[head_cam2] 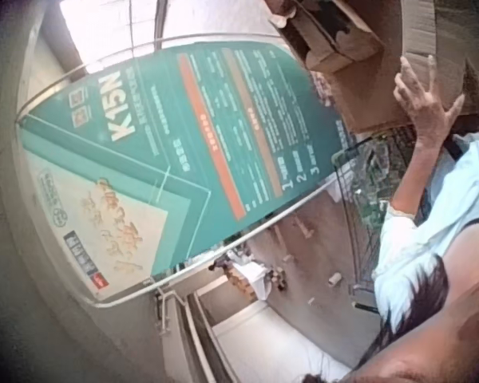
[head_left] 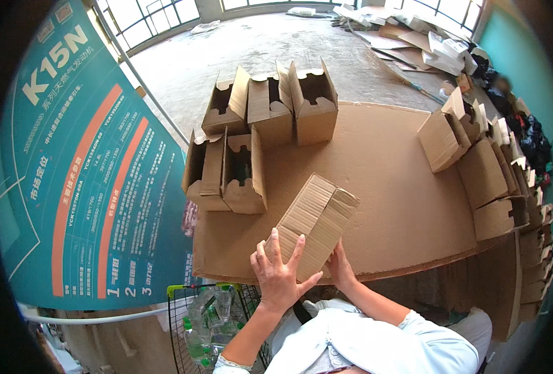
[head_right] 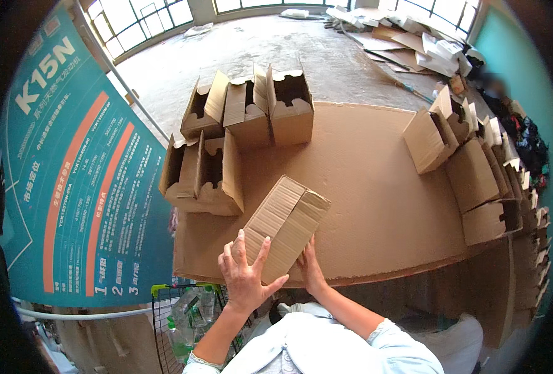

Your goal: The person places green-capped bottles into cardboard boxes and closes the box flaps.

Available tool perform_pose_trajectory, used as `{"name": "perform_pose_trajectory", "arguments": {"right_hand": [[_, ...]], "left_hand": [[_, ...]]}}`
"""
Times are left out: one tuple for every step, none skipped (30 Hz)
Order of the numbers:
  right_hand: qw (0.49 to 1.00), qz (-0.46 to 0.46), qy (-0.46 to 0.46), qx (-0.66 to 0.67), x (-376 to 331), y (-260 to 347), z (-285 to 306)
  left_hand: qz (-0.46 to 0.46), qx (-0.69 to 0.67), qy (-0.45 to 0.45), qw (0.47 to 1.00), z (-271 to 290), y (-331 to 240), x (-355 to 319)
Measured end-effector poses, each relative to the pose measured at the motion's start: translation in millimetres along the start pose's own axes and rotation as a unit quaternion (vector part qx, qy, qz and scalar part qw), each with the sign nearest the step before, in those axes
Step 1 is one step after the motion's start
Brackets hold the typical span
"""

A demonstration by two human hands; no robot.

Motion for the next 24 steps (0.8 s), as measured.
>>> {"name": "perform_pose_trajectory", "arguments": {"right_hand": [[1.000, 0.005, 0.007, 0.006, 3, -3, -8], [1.000, 0.008, 0.026, 0.012, 11, 2, -11], [0.999, 0.008, 0.048, 0.021, 23, 10, -21], [0.997, 0.011, 0.068, 0.028, 35, 20, -28], [0.997, 0.016, 0.070, 0.019, 46, 23, -29], [0.997, 0.023, 0.071, 0.008, 59, 23, -28], [0.997, 0.030, 0.072, -0.002, 74, 23, -26], [0.995, 0.040, 0.094, 0.004, 92, 25, -28], [0.992, 0.052, 0.115, 0.011, 115, 27, -26], [0.989, 0.066, 0.133, 0.017, 138, 29, -23], [0.986, 0.062, 0.152, 0.029, 161, 28, -18], [0.983, 0.060, 0.170, 0.039, 184, 29, -12], [0.980, 0.053, 0.186, 0.051, 195, 34, -16], [0.977, 0.046, 0.201, 0.063, 206, 39, -19], [0.974, 0.037, 0.210, 0.078, 214, 46, -25], [0.971, 0.026, 0.218, 0.095, 214, 54, -36], [0.975, 0.042, 0.204, 0.076, 212, 62, -41], [0.979, 0.057, 0.187, 0.057, 200, 78, -52], [0.983, 0.073, 0.166, 0.038, 192, 89, -55], [0.983, 0.090, 0.158, 0.014, 193, 90, -52], [0.984, 0.094, 0.152, -0.002, 188, 93, -52], [0.985, 0.098, 0.144, -0.018, 179, 96, -53], [0.985, 0.102, 0.136, -0.034, 171, 97, -51], [0.983, 0.106, 0.147, -0.041, 166, 93, -50]], "left_hand": [[-0.002, 0.003, 0.014, 1.000, 0, -1, 1], [-0.009, -0.011, 0.027, 1.000, -5, 0, 3], [-0.008, -0.006, 0.032, 0.999, -7, 4, 1], [-0.008, -0.003, 0.035, 0.999, -9, 4, 1], [-0.008, -0.001, 0.039, 0.999, -12, 5, 1], [0.008, 0.011, 0.033, 0.999, -16, 5, 7], [0.024, 0.024, 0.027, 0.999, -24, 4, 16], [0.040, 0.037, 0.023, 0.998, -32, 3, 25], [0.058, 0.041, 0.011, 0.997, -38, 1, 36], [0.074, 0.044, -0.003, 0.996, -46, -2, 51], [0.087, 0.047, -0.018, 0.995, -50, -7, 65], [0.095, 0.040, -0.035, 0.994, -52, -12, 80], [0.104, 0.047, -0.045, 0.992, -55, -12, 91], [0.112, 0.053, -0.056, 0.991, -58, -13, 102], [0.119, 0.059, -0.067, 0.989, -63, -12, 111], [0.131, 0.055, -0.085, 0.986, -66, -8, 115], [0.138, 0.063, -0.089, 0.984, -68, -3, 120], [0.146, 0.069, -0.090, 0.983, -72, 4, 123], [0.150, 0.073, -0.091, 0.982, -74, 6, 127], [0.153, 0.075, -0.092, 0.981, -73, 9, 132], [0.157, 0.074, -0.093, 0.980, -73, 12, 137], [0.160, 0.074, -0.093, 0.980, -73, 14, 140], [0.155, 0.071, -0.098, 0.980, -74, 16, 141], [0.150, 0.069, -0.104, 0.981, -74, 18, 140]]}}
Point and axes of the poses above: each hand's wrist, its own x-axis towards the middle knuckle, its own z-axis out of the back of the hand, y = z × x, the point moved 9 cm from there along x, towards the middle knuckle, and after that the axes turned 7 degrees about z, right-handed, at the moved point
